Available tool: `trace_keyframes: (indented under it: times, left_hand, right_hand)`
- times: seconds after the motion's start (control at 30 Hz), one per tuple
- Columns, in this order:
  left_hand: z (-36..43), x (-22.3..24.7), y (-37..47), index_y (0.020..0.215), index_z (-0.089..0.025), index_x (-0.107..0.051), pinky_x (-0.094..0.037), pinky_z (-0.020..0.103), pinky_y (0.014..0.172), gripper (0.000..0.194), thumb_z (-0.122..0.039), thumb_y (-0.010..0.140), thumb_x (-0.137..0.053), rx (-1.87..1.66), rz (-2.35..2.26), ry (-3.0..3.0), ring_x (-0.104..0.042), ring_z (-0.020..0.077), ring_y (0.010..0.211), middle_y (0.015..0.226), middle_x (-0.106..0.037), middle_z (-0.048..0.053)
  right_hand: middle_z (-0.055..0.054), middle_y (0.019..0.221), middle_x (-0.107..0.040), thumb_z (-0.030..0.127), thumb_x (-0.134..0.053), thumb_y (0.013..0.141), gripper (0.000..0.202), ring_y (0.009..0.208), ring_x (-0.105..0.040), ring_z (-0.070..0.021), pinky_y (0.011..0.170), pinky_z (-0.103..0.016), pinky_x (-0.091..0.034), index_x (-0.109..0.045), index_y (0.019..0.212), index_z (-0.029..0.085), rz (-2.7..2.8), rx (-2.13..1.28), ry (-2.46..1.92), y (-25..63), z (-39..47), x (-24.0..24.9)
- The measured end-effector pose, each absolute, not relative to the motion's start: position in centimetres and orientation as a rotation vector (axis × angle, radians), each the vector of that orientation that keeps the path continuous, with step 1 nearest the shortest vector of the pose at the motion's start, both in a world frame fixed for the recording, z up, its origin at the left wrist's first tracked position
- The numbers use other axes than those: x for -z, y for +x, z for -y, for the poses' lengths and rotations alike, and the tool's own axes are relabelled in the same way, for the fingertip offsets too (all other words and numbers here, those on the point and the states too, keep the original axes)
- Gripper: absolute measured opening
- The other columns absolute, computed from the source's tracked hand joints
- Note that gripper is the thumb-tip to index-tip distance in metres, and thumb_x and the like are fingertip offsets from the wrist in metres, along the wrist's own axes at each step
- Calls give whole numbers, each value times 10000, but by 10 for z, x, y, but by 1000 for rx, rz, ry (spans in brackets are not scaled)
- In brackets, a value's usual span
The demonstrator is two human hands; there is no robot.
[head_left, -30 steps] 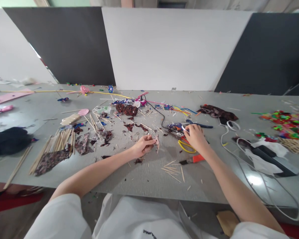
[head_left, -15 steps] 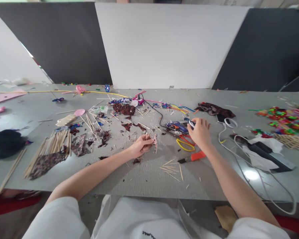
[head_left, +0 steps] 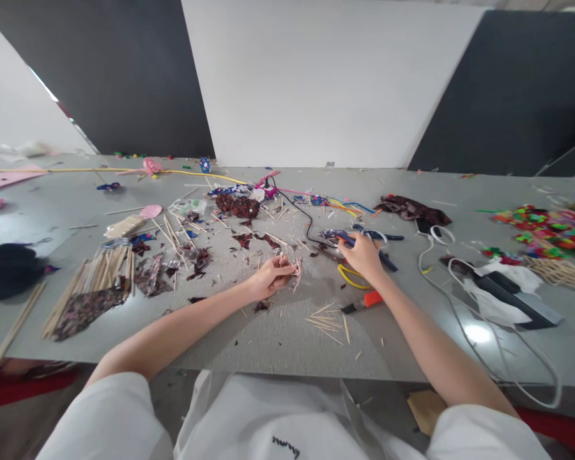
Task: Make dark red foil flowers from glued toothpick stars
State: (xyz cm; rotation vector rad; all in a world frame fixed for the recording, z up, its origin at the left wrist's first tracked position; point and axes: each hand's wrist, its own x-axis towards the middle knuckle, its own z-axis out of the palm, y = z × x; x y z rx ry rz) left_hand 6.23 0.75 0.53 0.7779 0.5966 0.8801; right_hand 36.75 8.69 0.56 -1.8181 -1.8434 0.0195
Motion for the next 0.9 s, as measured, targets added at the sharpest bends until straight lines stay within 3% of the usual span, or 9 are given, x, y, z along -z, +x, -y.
trace_keyframes:
  times: [0.2,0.3,0.43,0.53,0.63,0.8,0.9]
  left_hand:
    - [-6,-10,63,809,-226,-379,-75,207,389,610,-307,693,-972,-878,-593,746,-288,12,361,557,-450,-123]
    - [-6,-12,63,807,-224,-382,-65,207,389,619,-305,670,-980,-886,-607,733,-296,9,360,575,-468,-119]
    - [-5,-14,63,801,-222,-382,-76,202,388,633,-308,646,-990,-888,-613,724,-303,7,357,587,-489,-113]
    - [-5,-15,64,798,-223,-383,-79,196,389,632,-312,647,-990,-880,-612,720,-298,9,352,563,-469,-120]
    - [-5,-15,63,788,-226,-372,-83,199,386,646,-316,645,-994,-874,-610,725,-296,11,353,552,-466,-120]
    - [-5,-14,64,778,-225,-366,-87,203,384,662,-322,628,-1004,-878,-606,720,-297,8,353,570,-484,-113]
    - [-5,-14,64,785,-223,-381,-73,205,384,649,-325,626,-1003,-890,-607,712,-294,7,350,575,-492,-111]
  right_hand:
    - [-129,1021,-795,534,-692,828,438,968,-714,-329,944,-477,-496,-746,1075,177,1568,-370,-1665,379,-80,-10]
    - [-87,904,-777,557,-794,737,419,850,-684,-286,824,-416,-517,-763,936,189,1422,-606,-1543,381,-79,-12]
    - [-23,707,-664,565,-847,696,394,586,-516,-154,559,-302,-414,-687,724,206,1233,-934,-1357,379,-82,-18]
    - [4,694,-591,638,-790,742,446,537,-436,-114,456,-262,-302,-640,748,218,1185,-998,-1281,375,-81,-27]
    - [21,732,-540,637,-794,747,448,552,-409,-106,419,-236,-281,-603,817,238,1063,-1104,-1100,375,-77,-43]
    - [47,673,-415,587,-715,840,353,531,-350,-117,471,-260,-425,-609,888,254,963,-1282,-833,386,-69,-68]
    - [22,742,-479,536,-713,834,302,603,-436,-132,532,-269,-460,-627,926,261,970,-1125,-759,393,-68,-75]
